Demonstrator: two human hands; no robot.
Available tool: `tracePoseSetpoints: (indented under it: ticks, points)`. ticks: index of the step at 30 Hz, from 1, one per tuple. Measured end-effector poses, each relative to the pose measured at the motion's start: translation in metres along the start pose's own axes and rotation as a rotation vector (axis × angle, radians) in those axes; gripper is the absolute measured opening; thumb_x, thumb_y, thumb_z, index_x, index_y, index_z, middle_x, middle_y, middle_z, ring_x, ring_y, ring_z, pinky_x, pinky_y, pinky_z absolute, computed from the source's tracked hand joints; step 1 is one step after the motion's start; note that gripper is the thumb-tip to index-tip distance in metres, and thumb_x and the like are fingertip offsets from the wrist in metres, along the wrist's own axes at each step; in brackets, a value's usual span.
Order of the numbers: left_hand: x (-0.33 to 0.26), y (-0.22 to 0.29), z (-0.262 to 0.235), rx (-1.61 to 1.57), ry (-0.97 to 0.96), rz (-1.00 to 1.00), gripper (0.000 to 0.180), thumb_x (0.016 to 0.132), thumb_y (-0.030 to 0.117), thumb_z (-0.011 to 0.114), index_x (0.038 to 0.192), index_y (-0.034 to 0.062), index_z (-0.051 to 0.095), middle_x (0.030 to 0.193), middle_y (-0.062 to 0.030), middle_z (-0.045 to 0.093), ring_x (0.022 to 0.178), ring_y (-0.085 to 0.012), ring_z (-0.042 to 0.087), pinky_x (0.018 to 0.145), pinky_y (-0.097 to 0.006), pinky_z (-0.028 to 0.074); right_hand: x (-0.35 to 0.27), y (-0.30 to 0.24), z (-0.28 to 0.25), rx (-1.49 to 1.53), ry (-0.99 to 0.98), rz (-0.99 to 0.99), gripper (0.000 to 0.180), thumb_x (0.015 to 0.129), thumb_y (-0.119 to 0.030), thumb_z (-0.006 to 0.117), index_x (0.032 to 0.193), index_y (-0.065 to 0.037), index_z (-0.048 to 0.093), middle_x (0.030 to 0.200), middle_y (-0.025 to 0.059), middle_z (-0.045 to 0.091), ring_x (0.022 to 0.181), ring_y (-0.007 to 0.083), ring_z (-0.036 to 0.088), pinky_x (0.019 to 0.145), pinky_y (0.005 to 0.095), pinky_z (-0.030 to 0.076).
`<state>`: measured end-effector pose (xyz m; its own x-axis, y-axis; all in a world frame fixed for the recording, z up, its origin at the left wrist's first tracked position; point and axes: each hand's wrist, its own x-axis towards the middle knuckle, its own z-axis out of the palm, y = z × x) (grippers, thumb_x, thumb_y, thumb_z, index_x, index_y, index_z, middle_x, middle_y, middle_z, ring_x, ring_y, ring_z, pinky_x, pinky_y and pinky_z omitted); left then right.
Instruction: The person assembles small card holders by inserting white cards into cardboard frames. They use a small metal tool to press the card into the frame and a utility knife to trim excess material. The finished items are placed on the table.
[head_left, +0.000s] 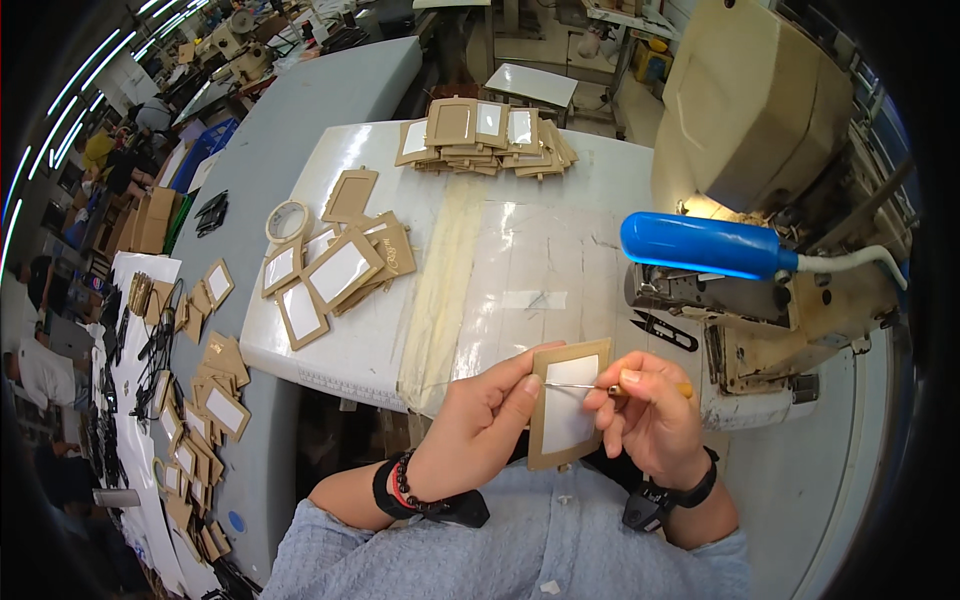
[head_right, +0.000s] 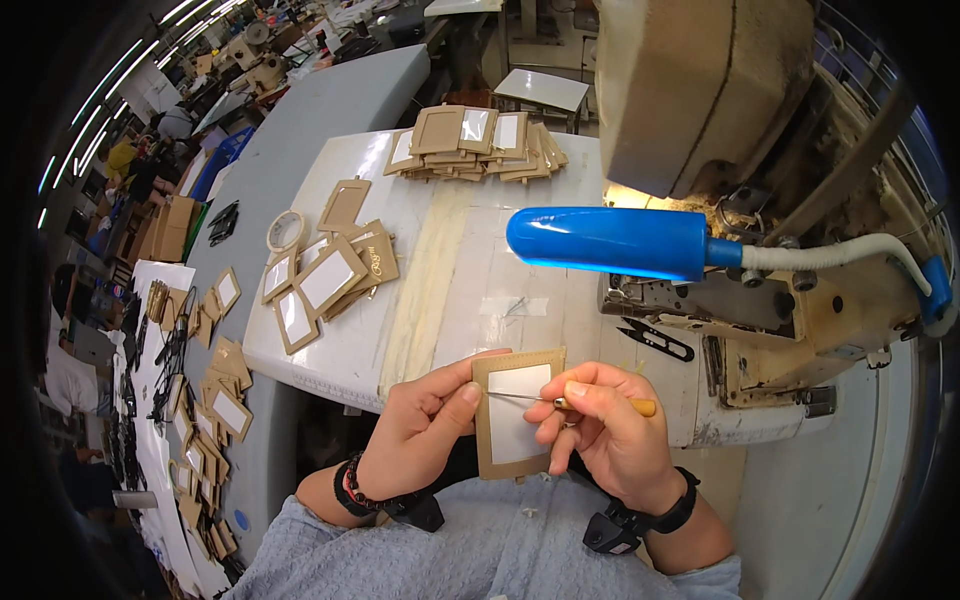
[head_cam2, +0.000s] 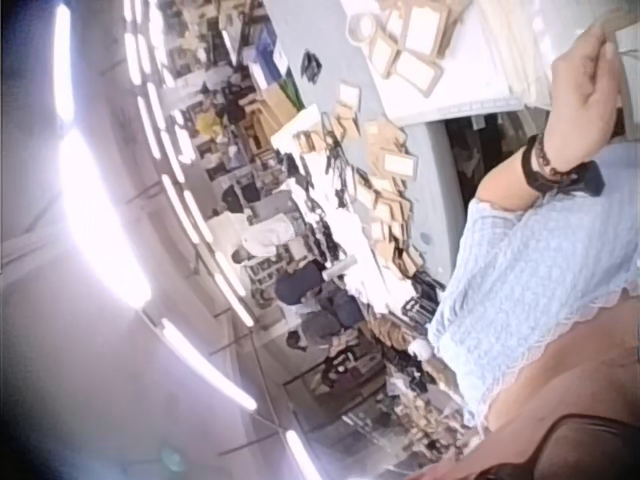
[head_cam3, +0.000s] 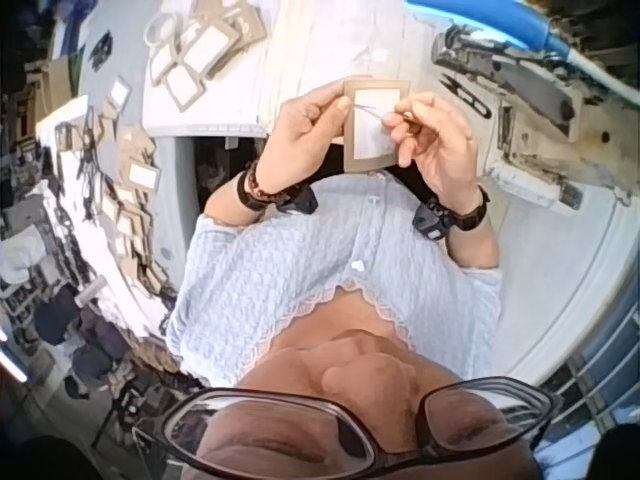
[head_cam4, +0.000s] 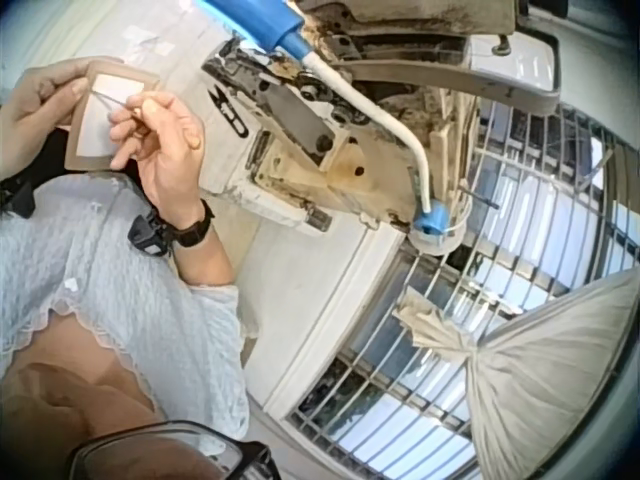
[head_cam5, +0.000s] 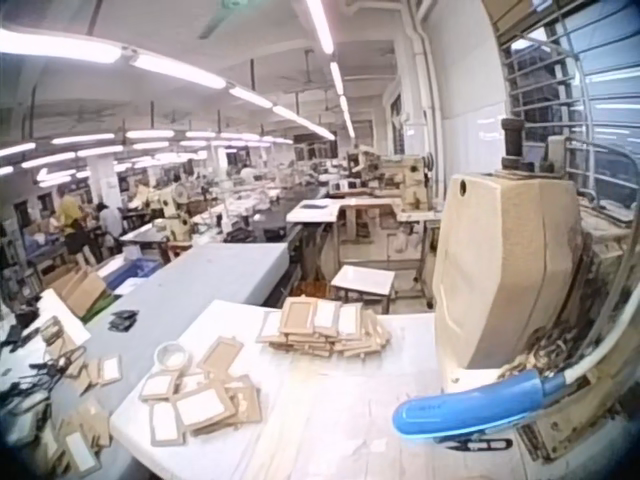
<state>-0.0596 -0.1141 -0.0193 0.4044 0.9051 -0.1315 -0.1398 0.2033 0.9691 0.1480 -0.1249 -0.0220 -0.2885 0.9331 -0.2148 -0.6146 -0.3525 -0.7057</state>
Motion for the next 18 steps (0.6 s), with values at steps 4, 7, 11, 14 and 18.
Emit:
tracePoseSetpoints:
  ticks: [4, 7, 11, 14, 18]
  points:
    - [0.000, 0.006, -0.003, 0.007, 0.001, -0.001, 0.038, 0.101, 0.012, 0.043, 0.136, -0.0040, 0.046, 0.108, -0.0071, 0.063, 0.098, -0.0080, 0.056, 0.087, -0.024, 0.047, -0.003, 0.006, 0.005, -0.083, -0.031, -0.073, 0.023, 0.096, -0.009, 0.047, 0.102, 0.010, 0.058, 0.096, 0.0257, 0.066, 0.082, 0.0241, 0.069, 0.057, 0.0304, 0.060]
    - [-0.002, 0.008, 0.000, -0.058, 0.055, 0.022, 0.037, 0.101, 0.011, 0.043, 0.135, -0.0031, 0.048, 0.104, -0.0069, 0.065, 0.095, -0.0074, 0.056, 0.084, -0.023, 0.047, -0.006, 0.008, 0.007, -0.245, -0.092, -0.170, 0.022, 0.096, -0.008, 0.048, 0.103, 0.010, 0.059, 0.099, 0.0260, 0.066, 0.085, 0.0253, 0.070, 0.062, 0.0312, 0.060]
    - [-0.007, 0.013, -0.006, 0.245, -0.050, -0.013, 0.037, 0.101, 0.011, 0.043, 0.135, -0.0024, 0.048, 0.102, -0.0072, 0.065, 0.093, -0.0071, 0.057, 0.081, -0.023, 0.048, -0.005, -0.007, 0.002, -0.212, -0.105, -0.040, 0.021, 0.094, -0.006, 0.048, 0.099, 0.010, 0.060, 0.092, 0.0250, 0.067, 0.075, 0.0245, 0.069, 0.061, 0.0334, 0.059]
    - [-0.008, 0.022, -0.010, 0.460, -0.221, -0.099, 0.039, 0.102, 0.013, 0.040, 0.138, -0.0033, 0.044, 0.112, -0.0075, 0.064, 0.099, -0.0086, 0.058, 0.083, -0.024, 0.049, 0.000, -0.019, -0.005, -0.166, -0.107, 0.109, 0.020, 0.092, -0.005, 0.048, 0.095, 0.010, 0.060, 0.087, 0.0240, 0.067, 0.070, 0.0242, 0.069, 0.060, 0.0343, 0.059]
    - [-0.005, 0.006, -0.004, 0.227, -0.077, -0.061, 0.038, 0.102, 0.012, 0.041, 0.137, -0.0030, 0.045, 0.107, -0.0075, 0.064, 0.096, -0.0075, 0.057, 0.083, -0.023, 0.048, 0.000, -0.008, -0.003, -0.140, -0.090, 0.022, 0.019, 0.095, -0.006, 0.047, 0.098, 0.009, 0.059, 0.093, 0.0239, 0.067, 0.076, 0.0234, 0.069, 0.064, 0.0322, 0.059]
